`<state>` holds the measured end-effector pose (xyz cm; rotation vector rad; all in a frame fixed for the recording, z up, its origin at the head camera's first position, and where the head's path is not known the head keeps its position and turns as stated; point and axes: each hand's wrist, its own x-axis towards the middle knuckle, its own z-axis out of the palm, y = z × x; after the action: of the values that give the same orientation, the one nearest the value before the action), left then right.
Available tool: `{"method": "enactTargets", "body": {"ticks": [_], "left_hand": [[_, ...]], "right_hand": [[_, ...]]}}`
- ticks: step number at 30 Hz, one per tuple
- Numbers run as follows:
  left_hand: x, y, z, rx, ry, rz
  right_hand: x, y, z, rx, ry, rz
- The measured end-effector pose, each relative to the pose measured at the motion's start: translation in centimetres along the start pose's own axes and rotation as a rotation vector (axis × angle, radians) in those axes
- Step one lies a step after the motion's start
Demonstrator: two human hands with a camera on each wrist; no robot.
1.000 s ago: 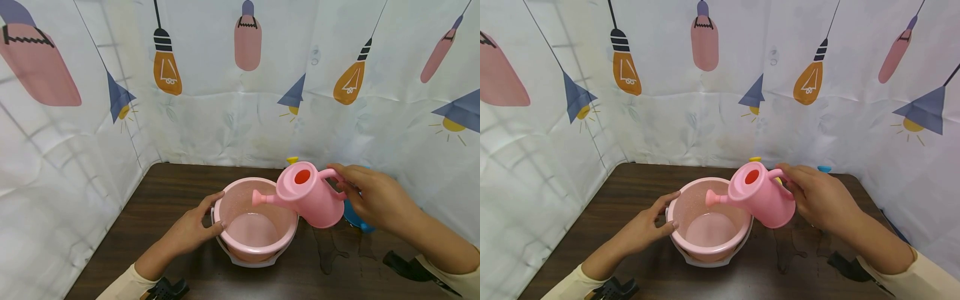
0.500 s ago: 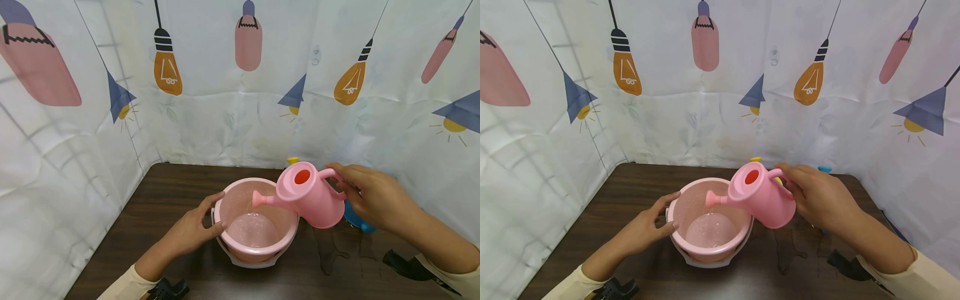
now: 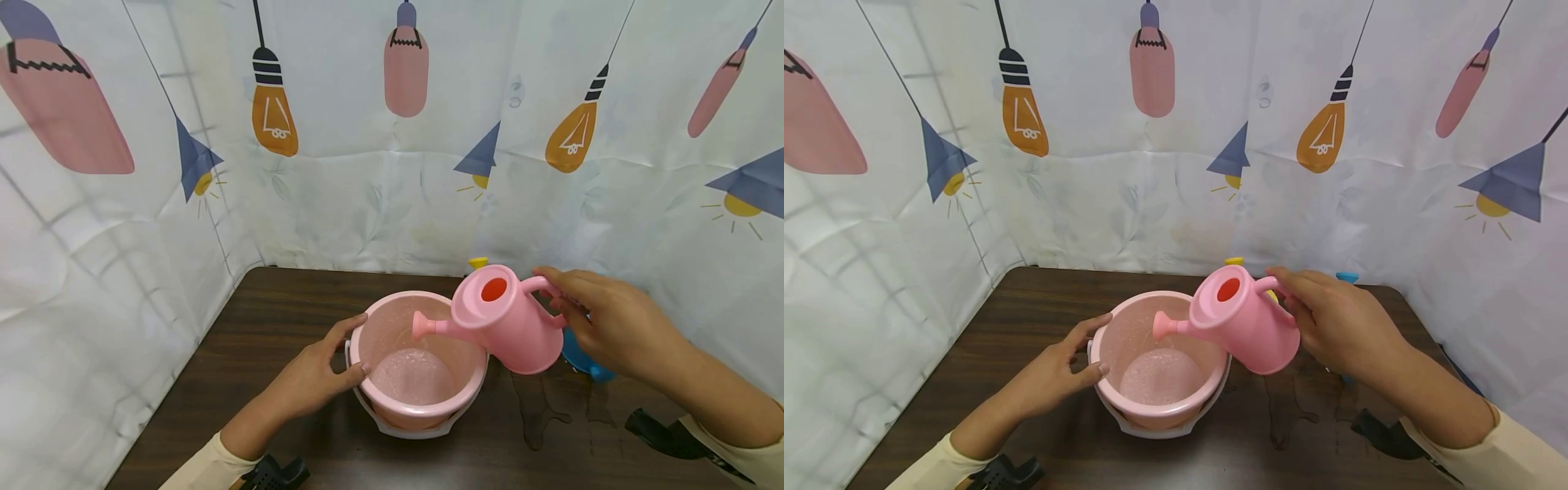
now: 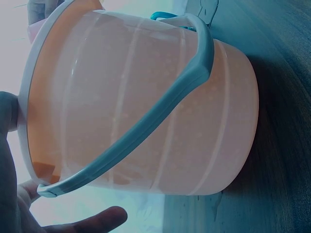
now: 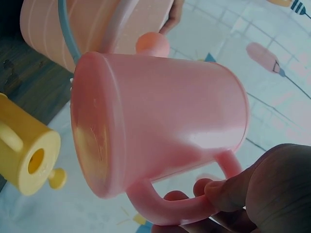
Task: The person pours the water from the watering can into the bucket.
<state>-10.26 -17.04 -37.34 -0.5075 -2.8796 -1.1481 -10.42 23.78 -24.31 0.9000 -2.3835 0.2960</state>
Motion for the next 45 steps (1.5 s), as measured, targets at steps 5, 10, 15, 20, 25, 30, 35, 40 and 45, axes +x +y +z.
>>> {"method": "enactTargets", "body": {"ticks": [5, 10, 15, 20, 25, 30, 35, 40, 45], "left_hand": [[0.02, 0.04, 0.00, -0.002, -0.005, -0.005], [0.03, -0.02, 0.02, -0.012, -0.004, -0.010], [0.07, -0.09, 0.04, -0.014, -0.008, -0.017], [0.11, 0.01, -0.04, -0.003, -0.013, -0.011], [0.13, 0.12, -0.11, 0.004, -0.014, -0.011], [0.12, 0.13, -0.12, 0.008, -0.016, -0.013], [0.13, 0.08, -0.11, 0.004, -0.020, -0.016], [0.10, 0.06, -0.08, 0.001, -0.020, -0.016], [0.08, 0.04, -0.04, -0.001, -0.018, -0.012]], "right_hand": [[-0.09, 0.16, 0.12, 0.004, 0.005, 0.000], [-0.08, 0.17, 0.13, 0.008, 0.013, -0.015], [0.03, 0.06, -0.05, 0.005, 0.005, -0.027], [0.09, -0.04, -0.14, -0.001, -0.005, -0.020], [0.11, -0.02, -0.16, -0.002, -0.003, -0.019], [0.13, 0.00, -0.16, 0.003, -0.002, -0.021], [0.14, -0.02, -0.21, 0.002, -0.008, -0.023], [0.17, -0.03, -0.26, -0.004, -0.011, -0.021], [0.21, -0.06, -0.33, -0.010, -0.018, -0.017]]}}
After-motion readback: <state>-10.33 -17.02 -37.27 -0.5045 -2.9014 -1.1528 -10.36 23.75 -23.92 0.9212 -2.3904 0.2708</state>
